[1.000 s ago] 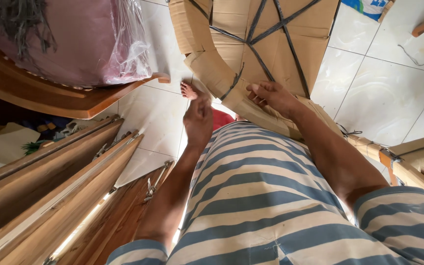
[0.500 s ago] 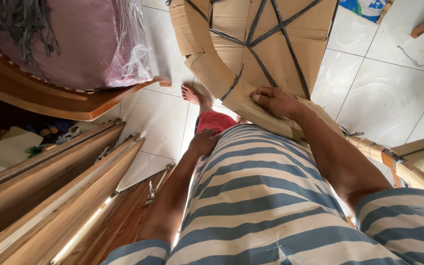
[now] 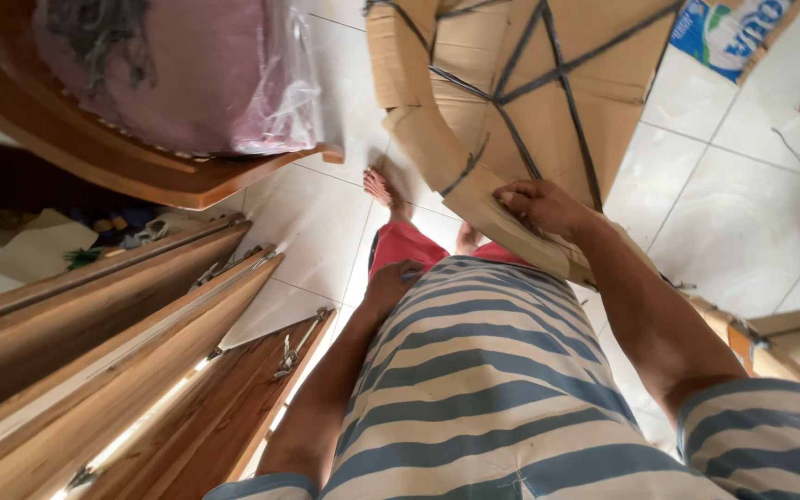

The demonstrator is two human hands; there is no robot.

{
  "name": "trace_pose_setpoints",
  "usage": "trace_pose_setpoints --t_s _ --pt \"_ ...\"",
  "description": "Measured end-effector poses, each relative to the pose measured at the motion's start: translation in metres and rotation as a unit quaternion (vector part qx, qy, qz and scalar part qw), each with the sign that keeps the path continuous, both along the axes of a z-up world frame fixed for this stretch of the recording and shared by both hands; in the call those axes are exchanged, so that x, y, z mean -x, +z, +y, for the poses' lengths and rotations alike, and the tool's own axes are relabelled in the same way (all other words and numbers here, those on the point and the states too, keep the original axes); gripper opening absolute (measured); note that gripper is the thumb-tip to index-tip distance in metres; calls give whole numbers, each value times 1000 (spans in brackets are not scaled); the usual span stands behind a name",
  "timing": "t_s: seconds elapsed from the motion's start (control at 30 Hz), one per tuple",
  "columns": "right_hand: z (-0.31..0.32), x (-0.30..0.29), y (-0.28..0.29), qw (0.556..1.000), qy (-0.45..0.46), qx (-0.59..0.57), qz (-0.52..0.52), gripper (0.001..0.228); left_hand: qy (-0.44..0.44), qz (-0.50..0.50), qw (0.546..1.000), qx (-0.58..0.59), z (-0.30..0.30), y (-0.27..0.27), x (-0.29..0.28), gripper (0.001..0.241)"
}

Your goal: Wrap a wooden chair frame with cardboard and secure it with plastic straps.

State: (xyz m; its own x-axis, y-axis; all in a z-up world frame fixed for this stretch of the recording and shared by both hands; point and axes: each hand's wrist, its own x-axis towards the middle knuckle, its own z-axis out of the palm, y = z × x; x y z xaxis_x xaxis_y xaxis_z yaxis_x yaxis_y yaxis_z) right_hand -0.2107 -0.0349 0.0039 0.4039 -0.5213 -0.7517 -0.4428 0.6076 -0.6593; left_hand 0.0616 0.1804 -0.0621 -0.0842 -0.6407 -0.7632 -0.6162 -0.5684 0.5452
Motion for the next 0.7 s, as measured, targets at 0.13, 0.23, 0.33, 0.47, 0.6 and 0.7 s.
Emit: trace_pose_setpoints --t_s 0.13,0.23,0.33,0.47,0.6,0.7 --pt "6 0 -24 1000 -11 -1 9 27 116 -17 992 -39 11 -28 -24 48" --pt "10 -3 -22 999 -17 -14 39 30 251 -23 967 -35 -1 -2 -45 48" --pt "14 4 -51 997 -1 0 77 31 454 19 891 -10 -22 10 -79 64" --pt "15 -7 -47 992 -34 -13 124 30 643 30 756 118 -45 -14 -144 84" --pt "16 -15 -43 983 -18 -55 175 34 720 19 667 190 -62 -6 -212 85" --pt "13 -5 -56 983 -37 -41 178 33 721 -58 669 171 -84 18 -243 65"
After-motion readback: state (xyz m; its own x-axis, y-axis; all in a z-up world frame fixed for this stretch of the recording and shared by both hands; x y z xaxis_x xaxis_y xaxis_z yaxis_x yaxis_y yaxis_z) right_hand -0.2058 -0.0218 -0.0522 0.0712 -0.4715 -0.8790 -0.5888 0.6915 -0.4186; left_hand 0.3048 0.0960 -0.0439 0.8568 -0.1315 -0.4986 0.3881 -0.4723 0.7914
